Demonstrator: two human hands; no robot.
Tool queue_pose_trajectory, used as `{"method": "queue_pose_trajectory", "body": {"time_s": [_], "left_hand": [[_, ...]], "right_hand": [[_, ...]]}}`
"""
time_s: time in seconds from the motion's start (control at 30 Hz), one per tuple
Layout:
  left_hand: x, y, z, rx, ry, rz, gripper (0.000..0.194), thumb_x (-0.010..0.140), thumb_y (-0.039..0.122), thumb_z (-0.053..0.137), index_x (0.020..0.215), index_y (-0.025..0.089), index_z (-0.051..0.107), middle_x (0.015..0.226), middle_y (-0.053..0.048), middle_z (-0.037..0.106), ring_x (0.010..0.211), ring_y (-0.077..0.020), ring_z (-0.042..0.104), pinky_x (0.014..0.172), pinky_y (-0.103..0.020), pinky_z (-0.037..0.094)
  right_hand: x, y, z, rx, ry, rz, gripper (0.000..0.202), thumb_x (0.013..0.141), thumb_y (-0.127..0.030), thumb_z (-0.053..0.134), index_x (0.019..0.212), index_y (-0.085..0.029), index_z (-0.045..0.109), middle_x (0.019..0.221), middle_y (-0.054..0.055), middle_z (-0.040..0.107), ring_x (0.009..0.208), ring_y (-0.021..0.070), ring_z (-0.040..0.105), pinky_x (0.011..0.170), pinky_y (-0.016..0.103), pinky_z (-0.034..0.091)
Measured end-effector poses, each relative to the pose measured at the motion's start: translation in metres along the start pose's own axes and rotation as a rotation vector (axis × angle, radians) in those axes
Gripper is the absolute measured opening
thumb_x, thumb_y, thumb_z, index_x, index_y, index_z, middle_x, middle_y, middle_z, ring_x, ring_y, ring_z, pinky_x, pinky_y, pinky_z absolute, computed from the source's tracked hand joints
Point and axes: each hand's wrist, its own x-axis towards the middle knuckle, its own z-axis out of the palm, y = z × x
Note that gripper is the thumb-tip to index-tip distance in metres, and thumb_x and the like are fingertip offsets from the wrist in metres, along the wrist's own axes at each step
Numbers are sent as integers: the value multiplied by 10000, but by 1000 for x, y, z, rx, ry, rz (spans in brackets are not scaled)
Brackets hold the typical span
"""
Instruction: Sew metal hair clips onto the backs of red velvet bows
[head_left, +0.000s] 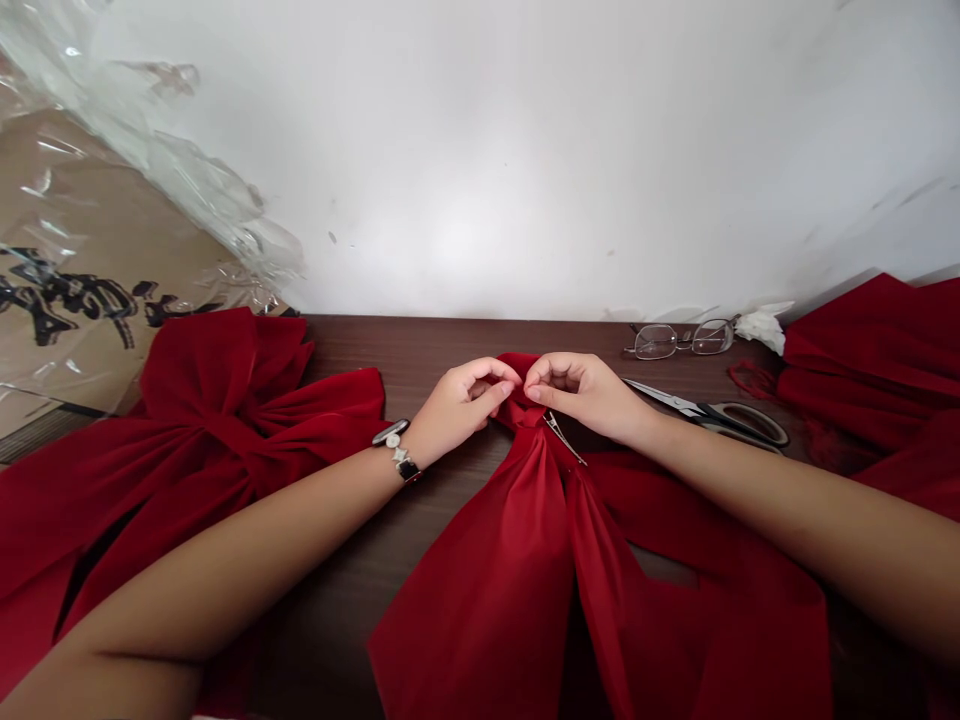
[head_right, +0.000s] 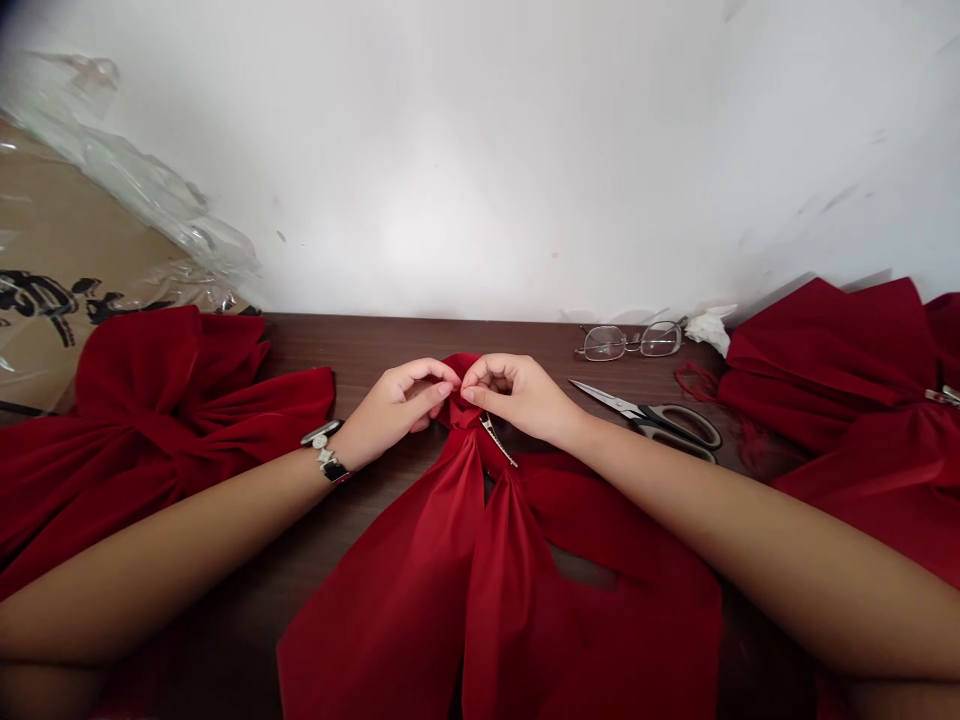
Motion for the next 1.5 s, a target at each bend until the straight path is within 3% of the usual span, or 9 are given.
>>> {"method": "queue_pose_trajectory", "body": {"time_s": [0.13,0.6,0.93,1.13,1.5], "left_hand": [[4,-1,-2,148,-11,127,130,810,261,647,838,141,686,903,-34,592,655,-82,529,622,-230,446],[5,-6,-1,167,-29,184,176,837,293,636,821,128,696,851,-51,630,726,-120,553,657,-245,434],[3,4,-2,24,-70,14,200,834,324,630,803,128,656,739,13,572,443,-29,422,416,-184,335],[4,1,-3,-6,-70,-29,203,826,333,637,819,133,667,741,6,577,468,-38,432,418,-178,341],[3,2,-3,-36,-83,-29,185,808,312,639,809,129,669,726,1,589,482,-50,431,401,-171,338]], "right_hand": [[0,-2,0,33,9,13,238,775,-355,706,792,-135,616,747,17,636,659,98,591,655,227,481],[1,1,1,100,21,26,275,749,-382,739,772,-135,622,735,19,648,657,103,611,655,233,491],[4,4,-3,104,-34,42,236,761,-339,729,822,-139,621,709,-2,626,564,68,537,524,192,434],[3,4,-9,90,-75,20,241,783,-305,704,928,-137,610,744,10,634,554,64,539,548,204,454],[-1,4,-2,-66,-69,-156,276,786,-291,703,969,-182,527,711,-27,559,589,85,500,555,212,401]]}}
